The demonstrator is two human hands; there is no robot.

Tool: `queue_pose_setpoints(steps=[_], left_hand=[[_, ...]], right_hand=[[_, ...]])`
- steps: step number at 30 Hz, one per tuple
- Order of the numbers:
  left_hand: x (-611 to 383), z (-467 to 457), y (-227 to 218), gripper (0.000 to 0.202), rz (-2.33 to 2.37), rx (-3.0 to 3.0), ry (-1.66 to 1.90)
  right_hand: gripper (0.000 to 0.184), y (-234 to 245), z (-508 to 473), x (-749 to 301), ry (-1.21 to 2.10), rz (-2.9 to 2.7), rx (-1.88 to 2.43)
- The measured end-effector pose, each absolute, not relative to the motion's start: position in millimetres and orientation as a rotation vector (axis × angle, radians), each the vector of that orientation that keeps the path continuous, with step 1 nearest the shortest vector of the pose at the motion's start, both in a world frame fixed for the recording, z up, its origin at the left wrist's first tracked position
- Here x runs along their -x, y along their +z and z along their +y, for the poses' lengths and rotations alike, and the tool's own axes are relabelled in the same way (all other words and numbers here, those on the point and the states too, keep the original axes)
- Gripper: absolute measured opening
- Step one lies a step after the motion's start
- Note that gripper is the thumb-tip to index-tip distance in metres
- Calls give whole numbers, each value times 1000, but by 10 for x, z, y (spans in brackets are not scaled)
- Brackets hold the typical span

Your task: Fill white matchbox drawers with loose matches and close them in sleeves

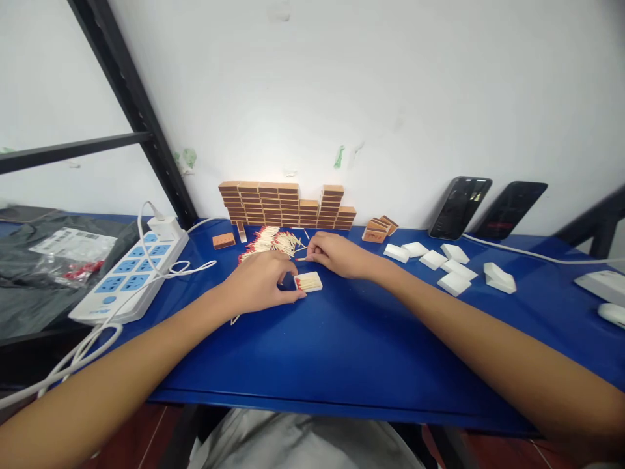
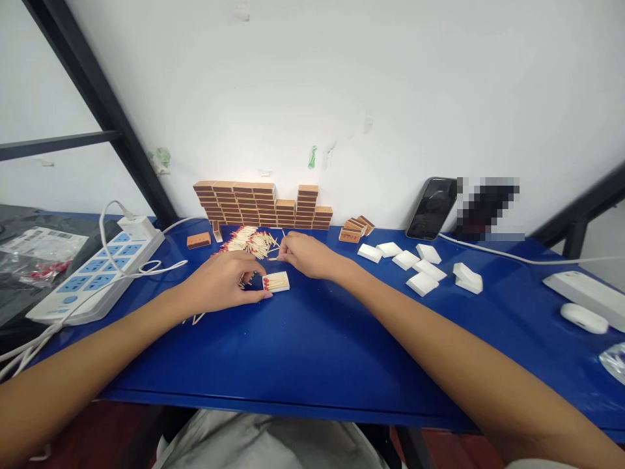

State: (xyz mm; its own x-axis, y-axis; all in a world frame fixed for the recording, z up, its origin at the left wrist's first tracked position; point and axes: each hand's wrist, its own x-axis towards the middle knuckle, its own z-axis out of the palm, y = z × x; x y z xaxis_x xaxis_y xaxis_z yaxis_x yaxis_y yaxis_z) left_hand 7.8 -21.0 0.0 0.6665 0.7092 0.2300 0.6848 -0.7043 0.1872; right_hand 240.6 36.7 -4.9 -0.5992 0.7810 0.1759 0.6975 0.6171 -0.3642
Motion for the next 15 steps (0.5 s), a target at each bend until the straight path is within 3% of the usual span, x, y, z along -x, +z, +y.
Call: queue_pose_setpoints(steps=[10, 15], left_hand=[[-50, -161, 9, 34, 1258, -2799, 445], [-78, -192, 0, 33, 1229, -2793, 446]], right_hand=[[9, 51, 186, -2334, 465, -2571, 1030], [10, 61, 595, -2323, 306, -2332, 1201]])
